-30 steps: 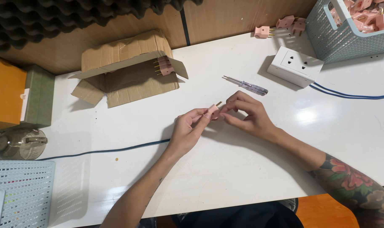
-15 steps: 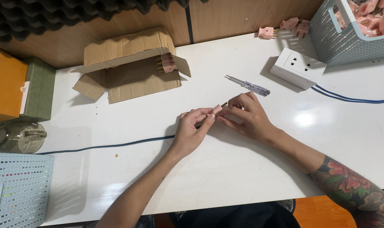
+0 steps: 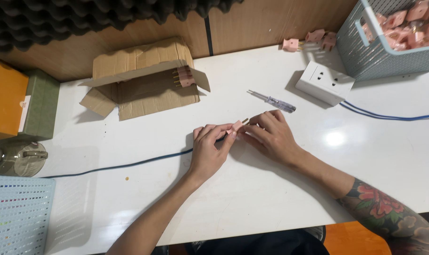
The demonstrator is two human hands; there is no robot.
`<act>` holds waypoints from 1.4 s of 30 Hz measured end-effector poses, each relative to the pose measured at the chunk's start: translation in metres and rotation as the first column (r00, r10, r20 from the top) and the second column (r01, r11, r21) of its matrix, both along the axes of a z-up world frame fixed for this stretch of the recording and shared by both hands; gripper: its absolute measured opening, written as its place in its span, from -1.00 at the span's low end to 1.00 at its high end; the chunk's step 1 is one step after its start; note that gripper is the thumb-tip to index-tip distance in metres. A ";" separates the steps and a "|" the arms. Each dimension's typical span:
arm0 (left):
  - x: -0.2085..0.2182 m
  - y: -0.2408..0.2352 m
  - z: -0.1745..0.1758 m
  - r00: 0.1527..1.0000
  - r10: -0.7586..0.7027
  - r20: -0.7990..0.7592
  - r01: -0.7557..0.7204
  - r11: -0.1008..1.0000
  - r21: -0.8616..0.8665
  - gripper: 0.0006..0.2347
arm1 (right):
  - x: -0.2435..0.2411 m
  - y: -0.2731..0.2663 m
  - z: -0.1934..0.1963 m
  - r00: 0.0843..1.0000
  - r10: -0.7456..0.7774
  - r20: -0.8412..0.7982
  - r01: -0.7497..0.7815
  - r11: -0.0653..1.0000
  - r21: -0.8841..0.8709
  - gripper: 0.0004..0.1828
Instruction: The person assembles a pink electrical plug by inserting a wire into the housing and using a screwdriver to secure the internal components and the outer casing.
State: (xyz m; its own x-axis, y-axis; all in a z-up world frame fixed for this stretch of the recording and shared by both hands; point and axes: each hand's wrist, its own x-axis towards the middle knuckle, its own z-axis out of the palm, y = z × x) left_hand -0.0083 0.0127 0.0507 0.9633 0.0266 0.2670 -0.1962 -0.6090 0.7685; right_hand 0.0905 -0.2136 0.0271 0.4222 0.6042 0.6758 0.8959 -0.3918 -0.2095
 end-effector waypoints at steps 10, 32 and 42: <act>0.004 -0.001 -0.022 0.998 0.053 0.042 -0.053 0.999 0.001 -0.73 | 0.001 -0.002 0.002 0.999 0.026 0.040 -0.025 0.999 -0.031 -0.84; 0.004 -0.006 -0.020 0.997 0.043 -0.059 -0.048 0.995 -0.087 -0.72 | 0.009 -0.008 -0.031 0.977 -0.046 -0.209 0.039 0.999 -0.038 -0.86; 0.001 -0.007 -0.013 0.994 0.041 -0.103 -0.051 0.994 -0.097 -0.67 | 0.009 -0.009 -0.036 0.984 -0.066 -0.164 0.057 0.996 -0.061 -0.85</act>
State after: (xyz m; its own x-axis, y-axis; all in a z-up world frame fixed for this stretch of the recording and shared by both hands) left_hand -0.0069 0.0054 0.0378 0.9823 0.0934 0.1622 -0.0879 -0.5350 0.8403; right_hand 0.0998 -0.2223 -0.0088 0.5630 0.6084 0.5594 0.8244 -0.4605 -0.3290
